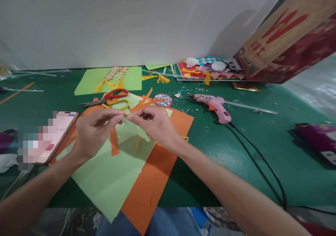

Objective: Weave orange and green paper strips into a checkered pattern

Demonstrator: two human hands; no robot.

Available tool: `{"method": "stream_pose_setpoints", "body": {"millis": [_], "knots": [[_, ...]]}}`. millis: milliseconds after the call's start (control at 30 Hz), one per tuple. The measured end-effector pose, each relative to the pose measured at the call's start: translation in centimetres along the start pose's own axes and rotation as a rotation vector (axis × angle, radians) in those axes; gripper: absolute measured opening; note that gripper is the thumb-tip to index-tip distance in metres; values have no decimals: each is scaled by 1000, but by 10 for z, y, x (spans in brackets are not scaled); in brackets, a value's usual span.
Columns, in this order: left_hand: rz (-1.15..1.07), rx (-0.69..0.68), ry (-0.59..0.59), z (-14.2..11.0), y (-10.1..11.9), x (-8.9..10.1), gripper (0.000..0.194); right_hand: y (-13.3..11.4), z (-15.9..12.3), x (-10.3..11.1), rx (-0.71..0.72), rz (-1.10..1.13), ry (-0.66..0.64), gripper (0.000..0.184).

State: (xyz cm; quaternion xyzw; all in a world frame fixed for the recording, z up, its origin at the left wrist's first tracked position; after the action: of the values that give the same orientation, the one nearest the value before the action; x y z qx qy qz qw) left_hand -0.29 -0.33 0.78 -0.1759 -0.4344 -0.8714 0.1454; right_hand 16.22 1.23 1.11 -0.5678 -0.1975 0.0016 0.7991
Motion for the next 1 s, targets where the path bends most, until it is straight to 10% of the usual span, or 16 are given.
{"method": "stream_pose_setpoints", "body": {"millis": [1000], "knots": [[-25, 14, -32, -2, 0, -1, 5, 12, 0, -10, -321, 642, -46, 25]]}}
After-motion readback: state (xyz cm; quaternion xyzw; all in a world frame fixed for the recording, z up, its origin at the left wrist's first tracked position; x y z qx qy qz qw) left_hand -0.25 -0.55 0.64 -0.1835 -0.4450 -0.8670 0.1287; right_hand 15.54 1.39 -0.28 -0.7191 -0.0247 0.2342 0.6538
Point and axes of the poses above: each hand's wrist, its own z-axis towards the middle knuckle, its own x-axis out of the back of the hand, y = z × x, the point moved 1 cm from there along z, towards the middle knuckle, and after that the axes turned 5 degrees about -y, right-handed, at the moved point
